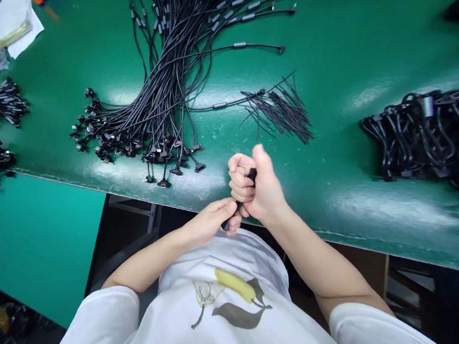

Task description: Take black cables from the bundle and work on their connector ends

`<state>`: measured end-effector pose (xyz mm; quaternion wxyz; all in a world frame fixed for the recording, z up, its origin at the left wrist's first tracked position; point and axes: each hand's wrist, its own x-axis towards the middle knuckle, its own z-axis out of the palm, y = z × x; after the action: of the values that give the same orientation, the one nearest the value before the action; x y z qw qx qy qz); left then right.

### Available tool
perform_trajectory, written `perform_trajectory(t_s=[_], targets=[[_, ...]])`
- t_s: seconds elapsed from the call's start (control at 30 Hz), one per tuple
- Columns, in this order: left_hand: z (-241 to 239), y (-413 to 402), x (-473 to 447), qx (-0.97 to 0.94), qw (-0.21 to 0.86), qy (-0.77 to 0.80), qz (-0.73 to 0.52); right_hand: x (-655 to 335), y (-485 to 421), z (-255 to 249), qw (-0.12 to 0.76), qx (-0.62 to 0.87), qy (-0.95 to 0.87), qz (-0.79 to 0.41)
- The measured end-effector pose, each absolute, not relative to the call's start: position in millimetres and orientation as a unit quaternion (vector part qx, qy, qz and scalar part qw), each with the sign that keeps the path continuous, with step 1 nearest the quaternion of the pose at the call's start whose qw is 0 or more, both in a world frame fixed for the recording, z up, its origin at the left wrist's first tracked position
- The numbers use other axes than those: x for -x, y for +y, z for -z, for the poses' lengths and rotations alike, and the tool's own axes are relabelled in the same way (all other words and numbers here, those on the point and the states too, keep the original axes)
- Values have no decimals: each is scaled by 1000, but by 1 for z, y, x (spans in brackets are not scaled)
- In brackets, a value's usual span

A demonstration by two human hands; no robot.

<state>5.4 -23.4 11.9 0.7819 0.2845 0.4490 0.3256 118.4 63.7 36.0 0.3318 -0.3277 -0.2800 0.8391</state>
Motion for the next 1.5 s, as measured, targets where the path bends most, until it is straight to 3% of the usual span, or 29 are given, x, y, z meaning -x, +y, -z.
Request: perform_trajectory(t_s=[0.13, 0.2, 0.4, 0.63, 0.77, 0.83, 0.9, 0.97, 1.07, 1.17, 1.33, 1.43, 1.5], targets=[[-6, -19, -4, -541, 548, 568, -289, -115, 54, -31, 421, 378, -303, -767], [-3, -17, -6, -583, 496, 572, -295, -116, 51, -29, 449, 377, -298, -754], [-5, -12, -13, -570, 469, 564, -370, -124, 47, -29, 485, 390, -372, -689], [-8, -7, -12, -585, 481, 572, -316, -121, 41, -23, 460, 420, -416, -662], [4, -14, -6, -502, 531, 585, -353, -134, 59, -29, 373, 351, -528, -678], [5, -15, 2, -406, 590, 571, -401, -156, 83, -28, 348, 385, -641, -565], [3, -14, 13, -306, 634, 545, -454, -184, 113, -22, 342, 500, -707, -365], [-1, -12, 22, -241, 669, 512, -482, -209, 140, -11, 259, 607, -723, -205], [-5, -9, 24, -205, 725, 463, -467, -229, 166, 5, 112, 642, -750, -111], [-8, -9, 20, -189, 757, 439, -446, -232, 171, 10, 71, 628, -771, -74], [-15, -10, 18, -163, 746, 455, -458, -224, 145, -5, 168, 648, -740, -65], [-19, -9, 17, -179, 752, 445, -452, -200, 108, -13, 266, 572, -745, -217], [-20, -9, 15, -184, 760, 439, -444, -177, 80, -13, 271, 462, -763, -363]])
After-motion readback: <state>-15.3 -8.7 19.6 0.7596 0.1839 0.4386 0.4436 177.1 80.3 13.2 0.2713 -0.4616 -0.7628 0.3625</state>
